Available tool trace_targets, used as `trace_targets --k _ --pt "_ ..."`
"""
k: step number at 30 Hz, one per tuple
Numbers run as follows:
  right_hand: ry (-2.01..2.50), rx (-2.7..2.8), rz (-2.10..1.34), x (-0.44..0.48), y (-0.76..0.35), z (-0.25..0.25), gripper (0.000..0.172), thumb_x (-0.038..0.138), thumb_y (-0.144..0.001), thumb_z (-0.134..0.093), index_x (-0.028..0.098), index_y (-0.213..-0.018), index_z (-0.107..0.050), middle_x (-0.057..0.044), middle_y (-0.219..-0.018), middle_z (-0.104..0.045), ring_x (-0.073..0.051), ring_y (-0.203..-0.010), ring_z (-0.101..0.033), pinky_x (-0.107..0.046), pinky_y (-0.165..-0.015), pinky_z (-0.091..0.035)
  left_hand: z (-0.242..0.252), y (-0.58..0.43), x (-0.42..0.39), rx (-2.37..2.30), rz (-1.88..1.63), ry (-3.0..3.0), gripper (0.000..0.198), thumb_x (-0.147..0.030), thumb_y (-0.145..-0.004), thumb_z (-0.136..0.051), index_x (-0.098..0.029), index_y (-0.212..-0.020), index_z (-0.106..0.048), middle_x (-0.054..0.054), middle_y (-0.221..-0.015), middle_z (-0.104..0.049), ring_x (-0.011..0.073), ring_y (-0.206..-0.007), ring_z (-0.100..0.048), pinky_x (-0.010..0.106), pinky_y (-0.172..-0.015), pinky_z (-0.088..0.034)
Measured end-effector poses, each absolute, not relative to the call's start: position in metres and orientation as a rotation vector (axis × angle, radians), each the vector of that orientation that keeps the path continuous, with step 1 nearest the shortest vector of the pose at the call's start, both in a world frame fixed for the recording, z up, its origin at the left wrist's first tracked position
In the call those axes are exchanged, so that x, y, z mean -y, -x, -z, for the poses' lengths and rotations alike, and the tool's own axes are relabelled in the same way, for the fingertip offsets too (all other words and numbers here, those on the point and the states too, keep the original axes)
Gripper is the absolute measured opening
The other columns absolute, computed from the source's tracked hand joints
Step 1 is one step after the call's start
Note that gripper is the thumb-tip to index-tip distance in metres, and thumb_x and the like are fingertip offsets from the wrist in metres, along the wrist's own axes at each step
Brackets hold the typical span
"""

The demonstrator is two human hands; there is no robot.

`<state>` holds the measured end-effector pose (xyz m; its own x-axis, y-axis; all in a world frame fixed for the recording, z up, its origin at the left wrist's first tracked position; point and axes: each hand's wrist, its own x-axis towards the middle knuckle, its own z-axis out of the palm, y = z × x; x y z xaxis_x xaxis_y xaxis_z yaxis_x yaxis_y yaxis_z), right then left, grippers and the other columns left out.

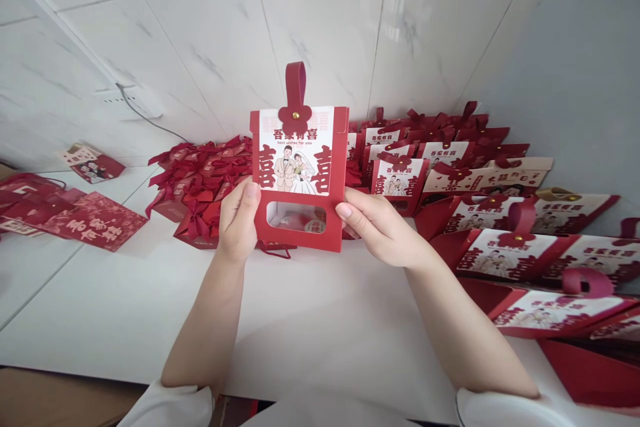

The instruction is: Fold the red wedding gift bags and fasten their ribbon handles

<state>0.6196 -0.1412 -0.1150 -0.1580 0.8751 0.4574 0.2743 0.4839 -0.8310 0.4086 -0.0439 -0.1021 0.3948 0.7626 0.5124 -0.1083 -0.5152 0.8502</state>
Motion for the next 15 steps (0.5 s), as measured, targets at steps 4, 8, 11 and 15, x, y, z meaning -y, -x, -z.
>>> trace_targets --k 4,8,11,15 --pt "0.973 1.662 -0.762 0.141 -0.621 0.117 0.033 0.039 -0.102 -0.039 0.022 -0.076 -0.048 0.002 -0.065 -0.042 -0.012 -0.056 -0.039 -0.028 -0.052 -0.033 0.102 -0.409 0.043 -0.551 -1.234 -1.766 0.039 -0.047 -0.096 -0.046 -0.019 -0.069 -0.049 0.001 -0.065 -0.042 0.0128 -0.060 -0.039 0.028 -0.056 -0.035" --pt "1.049 1.424 -0.686 0.134 -0.617 0.118 0.027 0.039 -0.097 -0.052 0.023 -0.076 -0.050 0.001 -0.073 -0.049 -0.014 -0.065 -0.047 -0.028 -0.060 -0.039 0.102 -0.407 0.044 -0.547 -1.269 -1.875 0.035 -0.043 -0.099 -0.043 -0.019 -0.076 -0.054 0.000 -0.064 -0.044 0.0120 -0.057 -0.038 0.029 -0.055 -0.034" --pt "1.058 1.236 -0.536 0.127 -0.612 0.118 0.016 0.041 -0.092 -0.061 0.026 -0.089 -0.055 -0.003 -0.100 -0.058 -0.019 -0.090 -0.055 -0.033 -0.078 -0.046 0.102 -0.406 0.045 -0.574 -1.291 -1.925 0.034 -0.042 -0.099 -0.042 -0.019 -0.077 -0.055 0.000 -0.063 -0.042 0.0116 -0.056 -0.036 0.029 -0.056 -0.034" --pt "0.997 1.229 -0.701 0.124 -0.609 0.121 0.027 0.048 -0.094 -0.053 0.025 -0.081 -0.054 -0.006 -0.101 -0.062 -0.022 -0.091 -0.059 -0.037 -0.078 -0.050 0.104 -0.409 0.045 -0.572 -1.272 -1.893 0.036 -0.044 -0.098 -0.043 -0.019 -0.073 -0.052 0.000 -0.064 -0.044 0.0116 -0.058 -0.039 0.028 -0.056 -0.035"
